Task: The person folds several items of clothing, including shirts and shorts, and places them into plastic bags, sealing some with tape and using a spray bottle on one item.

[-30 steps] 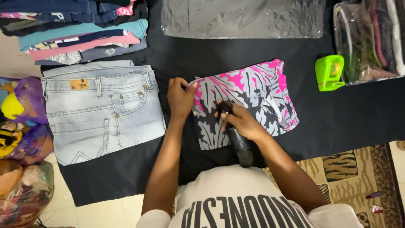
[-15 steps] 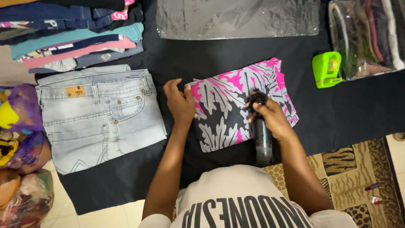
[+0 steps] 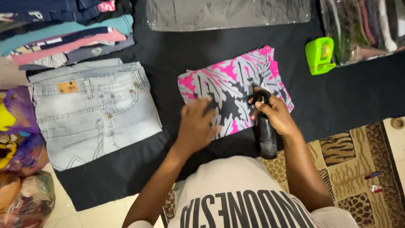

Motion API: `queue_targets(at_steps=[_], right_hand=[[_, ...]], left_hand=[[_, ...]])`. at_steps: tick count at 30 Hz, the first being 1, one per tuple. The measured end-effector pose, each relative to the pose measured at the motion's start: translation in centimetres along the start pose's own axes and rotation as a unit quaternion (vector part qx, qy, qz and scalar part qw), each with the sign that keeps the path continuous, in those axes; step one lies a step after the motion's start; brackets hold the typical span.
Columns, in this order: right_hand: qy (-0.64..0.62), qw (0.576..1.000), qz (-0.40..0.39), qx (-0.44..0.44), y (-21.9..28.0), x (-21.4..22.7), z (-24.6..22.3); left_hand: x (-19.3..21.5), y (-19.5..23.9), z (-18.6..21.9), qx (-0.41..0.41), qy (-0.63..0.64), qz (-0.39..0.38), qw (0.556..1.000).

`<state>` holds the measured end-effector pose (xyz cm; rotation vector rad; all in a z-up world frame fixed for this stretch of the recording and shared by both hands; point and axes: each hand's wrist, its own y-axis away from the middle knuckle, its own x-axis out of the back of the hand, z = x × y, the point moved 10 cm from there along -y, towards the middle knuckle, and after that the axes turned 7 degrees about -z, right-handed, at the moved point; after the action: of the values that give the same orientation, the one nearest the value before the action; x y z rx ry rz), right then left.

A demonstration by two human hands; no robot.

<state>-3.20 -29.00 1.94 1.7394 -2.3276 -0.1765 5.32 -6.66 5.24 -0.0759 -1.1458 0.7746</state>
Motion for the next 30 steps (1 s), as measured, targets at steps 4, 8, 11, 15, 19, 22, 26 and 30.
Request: queue_targets(at_steps=[4,8,11,15,19,22,26,30], right_hand=[[0.036,0.996,-0.079,0.028,2.9,-1.5,0.2],[0.048,0.992,-0.111,0.015,5.8,-3.5,0.1],[0.179,0.967,-0.183,0.003,7.4,-7.1,0.0],[0.277,0.939,-0.202,-0.028,7.6,-8.6,2.2],[0.303,0.934,-0.18,-0.057,6.7,-7.9,1.3],[0.319,0.921,-0.218,-0.052,6.7,-8.6,1.7],[0.324,0.915,-0.235,-0.048,7.1,-10.0,0.3],[0.32,0.916,-0.238,-0.051,6.7,-10.8,0.1]], left_hand=[[-5.0,4.2,3.1,-0.077,-0.069,-0.187,0.977],[-5.7,3.5,2.2,-0.065,-0.086,-0.137,0.985],[-4.7,1.9,0.6,0.012,0.02,-0.132,0.991],[-4.4,1.7,0.3,0.067,0.096,-0.211,0.97],[-3.7,2.5,2.8,0.003,0.013,-0.241,0.97],[-3.7,3.0,2.7,-0.004,-0.004,-0.219,0.976],[-4.7,2.9,-0.2,0.076,0.082,-0.22,0.969],[-4.9,3.0,-2.5,0.133,0.22,-0.179,0.95]])
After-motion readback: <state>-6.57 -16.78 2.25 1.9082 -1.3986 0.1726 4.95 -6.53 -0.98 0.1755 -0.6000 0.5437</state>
